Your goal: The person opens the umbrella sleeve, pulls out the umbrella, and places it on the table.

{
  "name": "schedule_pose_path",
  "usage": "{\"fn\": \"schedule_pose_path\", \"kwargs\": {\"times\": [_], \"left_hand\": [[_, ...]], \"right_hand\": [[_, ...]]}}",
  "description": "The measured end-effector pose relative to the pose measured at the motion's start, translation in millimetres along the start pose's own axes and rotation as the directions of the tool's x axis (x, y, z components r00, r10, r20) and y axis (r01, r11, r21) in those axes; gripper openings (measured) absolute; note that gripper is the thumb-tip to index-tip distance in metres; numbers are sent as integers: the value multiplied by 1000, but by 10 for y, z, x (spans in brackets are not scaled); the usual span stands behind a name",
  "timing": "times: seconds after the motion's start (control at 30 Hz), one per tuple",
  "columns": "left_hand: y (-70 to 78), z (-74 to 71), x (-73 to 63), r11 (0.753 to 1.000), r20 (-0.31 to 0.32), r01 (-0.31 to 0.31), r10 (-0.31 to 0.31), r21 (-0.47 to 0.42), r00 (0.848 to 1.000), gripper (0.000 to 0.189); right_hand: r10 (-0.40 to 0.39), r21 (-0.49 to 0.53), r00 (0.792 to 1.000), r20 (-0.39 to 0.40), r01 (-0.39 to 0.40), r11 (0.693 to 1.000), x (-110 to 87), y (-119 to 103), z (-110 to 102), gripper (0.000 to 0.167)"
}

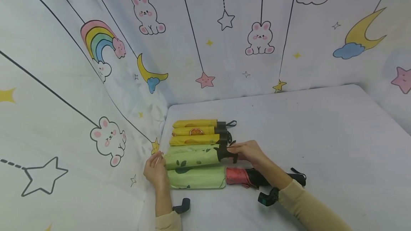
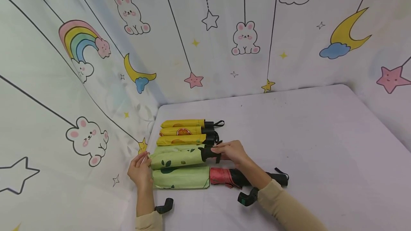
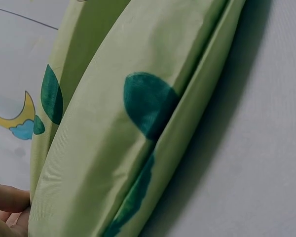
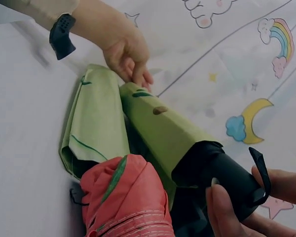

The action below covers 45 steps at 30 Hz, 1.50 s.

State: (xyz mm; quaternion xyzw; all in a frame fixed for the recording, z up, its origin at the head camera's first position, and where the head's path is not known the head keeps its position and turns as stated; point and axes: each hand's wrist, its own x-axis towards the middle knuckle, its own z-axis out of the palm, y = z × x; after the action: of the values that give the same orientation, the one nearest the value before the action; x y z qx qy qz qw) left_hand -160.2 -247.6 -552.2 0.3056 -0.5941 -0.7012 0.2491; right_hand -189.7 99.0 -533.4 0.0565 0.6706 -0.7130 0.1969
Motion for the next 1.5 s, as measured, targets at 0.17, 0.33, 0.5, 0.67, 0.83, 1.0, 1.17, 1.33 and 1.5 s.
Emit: {"fn": "schedule_pose_path", "kwargs": {"times": [0.17, 0.33, 0.5, 0.67, 0.83, 1.0, 1.17, 1.33, 1.5], "left_hand": [[6, 8, 3, 1000, 2, 3, -3, -24, 1000, 43], [4, 15, 15, 1000, 2, 10, -10, -11, 1000, 45], [12, 15, 11, 1000, -1, 20, -20, -8, 1000, 48], [26, 12, -4, 999, 1, 21, -21, -28, 1000, 49], [15, 13, -3, 1000, -5, 22, -22, -13, 1000, 49], [6, 10, 2, 1000, -7, 23, -23, -11, 1000, 50], [7, 3, -2, 1000, 2, 23, -23, -2, 1000, 50], [4, -11, -6, 1000, 9, 23, -23, 14, 1000, 50], [-11, -9, 3, 1000, 6, 23, -23, 18, 1000, 49]], "right_hand": [[7, 0, 1000, 5, -7, 1000, -23, -12, -49, 36], [6, 20, 1000, 8, -6, 1000, -37, -20, -108, 37], [4, 18, 1000, 2, -4, 1000, -64, -37, -169, 40], [10, 14, 1000, -4, -10, 1000, -90, -45, -216, 41], [11, 6, 1000, -1, -11, 1000, -114, -57, -256, 42], [10, -11, 1000, -12, -11, 1000, -138, -66, -286, 42], [-1, -35, 1000, -11, 0, 999, -161, -56, -343, 43], [-18, -50, 1000, 4, 18, 999, -189, -45, -387, 46], [-28, -17, 1000, 7, 28, 999, -219, -49, -430, 46]]}}
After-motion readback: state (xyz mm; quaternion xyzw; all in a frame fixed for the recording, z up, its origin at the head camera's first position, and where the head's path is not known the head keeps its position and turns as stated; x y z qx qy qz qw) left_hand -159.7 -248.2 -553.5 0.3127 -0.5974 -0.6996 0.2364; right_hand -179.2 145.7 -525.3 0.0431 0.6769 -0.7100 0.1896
